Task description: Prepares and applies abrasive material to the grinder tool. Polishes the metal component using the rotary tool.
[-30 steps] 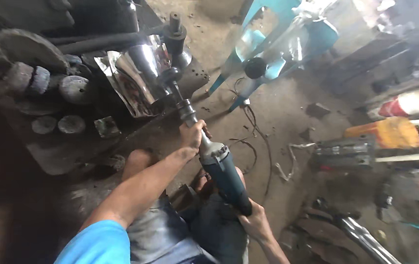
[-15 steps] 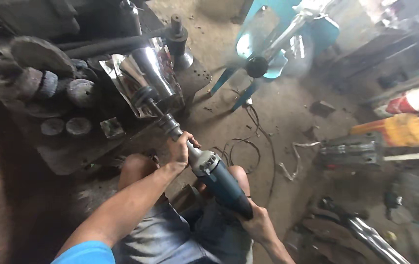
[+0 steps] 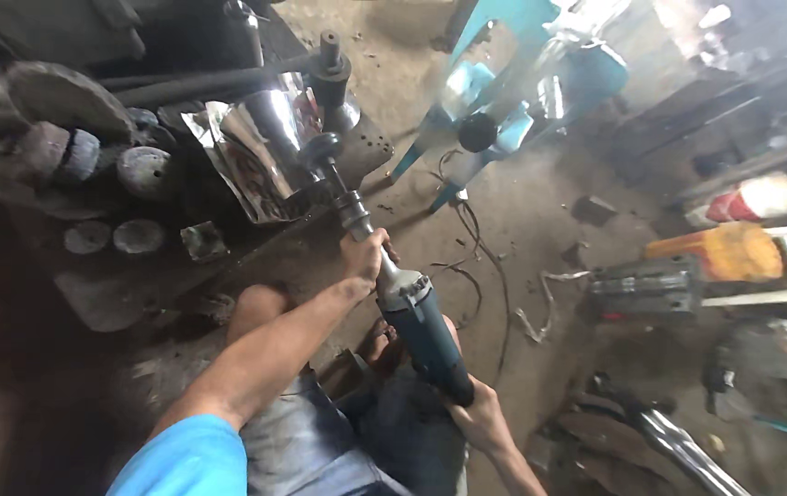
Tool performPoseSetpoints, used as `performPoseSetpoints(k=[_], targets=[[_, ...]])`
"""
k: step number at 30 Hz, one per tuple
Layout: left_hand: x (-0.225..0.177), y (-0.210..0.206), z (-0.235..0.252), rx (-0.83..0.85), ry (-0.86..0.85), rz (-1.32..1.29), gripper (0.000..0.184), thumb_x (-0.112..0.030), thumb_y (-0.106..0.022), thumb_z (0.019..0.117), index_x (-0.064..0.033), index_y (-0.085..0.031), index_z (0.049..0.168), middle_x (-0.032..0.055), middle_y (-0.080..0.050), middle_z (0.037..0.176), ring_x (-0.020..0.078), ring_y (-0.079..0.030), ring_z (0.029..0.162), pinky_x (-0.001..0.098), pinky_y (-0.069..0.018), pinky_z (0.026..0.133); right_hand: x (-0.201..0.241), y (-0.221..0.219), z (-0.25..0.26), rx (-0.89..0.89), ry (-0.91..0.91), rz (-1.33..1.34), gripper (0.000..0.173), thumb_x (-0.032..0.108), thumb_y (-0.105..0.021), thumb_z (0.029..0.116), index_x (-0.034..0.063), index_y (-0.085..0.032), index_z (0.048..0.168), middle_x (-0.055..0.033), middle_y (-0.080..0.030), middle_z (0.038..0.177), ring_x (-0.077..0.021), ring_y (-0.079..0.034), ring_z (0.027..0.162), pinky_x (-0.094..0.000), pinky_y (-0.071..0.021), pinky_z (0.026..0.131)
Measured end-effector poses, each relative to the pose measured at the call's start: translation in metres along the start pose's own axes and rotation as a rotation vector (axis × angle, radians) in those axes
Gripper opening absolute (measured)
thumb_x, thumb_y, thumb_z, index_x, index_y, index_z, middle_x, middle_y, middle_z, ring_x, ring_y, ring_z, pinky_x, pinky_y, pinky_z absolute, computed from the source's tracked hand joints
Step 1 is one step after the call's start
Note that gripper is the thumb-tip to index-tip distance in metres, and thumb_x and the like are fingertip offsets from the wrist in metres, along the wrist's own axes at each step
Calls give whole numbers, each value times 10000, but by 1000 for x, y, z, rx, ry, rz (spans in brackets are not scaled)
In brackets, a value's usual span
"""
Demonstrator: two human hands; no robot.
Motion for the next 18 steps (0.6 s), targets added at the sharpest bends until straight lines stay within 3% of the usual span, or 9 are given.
performPoseSetpoints(k=[4,10,18], targets=[[-3,12,-17,-7,-15,53,138,-202,-638,879,-119,-616,987,59,-632,691,193,-623,552,366,-554,520,-1,-1,-6,1,8,-35,404,456,-800,811,144,-746,1062,21,-767,892,-76,-738,841,-375,-629,801],[5,46,-17,0,-180,-112,101,-151,-553,911,-104,-572,824,64,-618,634,224,-640,557,420,-587,592,4,-5,-12,25,68,-161,423,454,-793,791,140,-738,1068,-23,-756,833,-168,-748,800,-473,-620,741],[1,29,-16,32,-165,-114,54,-157,-581,896,-118,-574,861,55,-600,628,210,-620,539,406,-571,565,3,-2,-13,-18,84,-126,423,442,-787,789,122,-738,1062,-25,-759,842,-148,-748,796,-446,-622,739]])
Point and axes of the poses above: each hand's wrist, its own z-axis towards the middle knuckle, its own y-axis out of the back of the hand, x = y × z, the point moved 9 cm from there along z, towards the middle knuckle
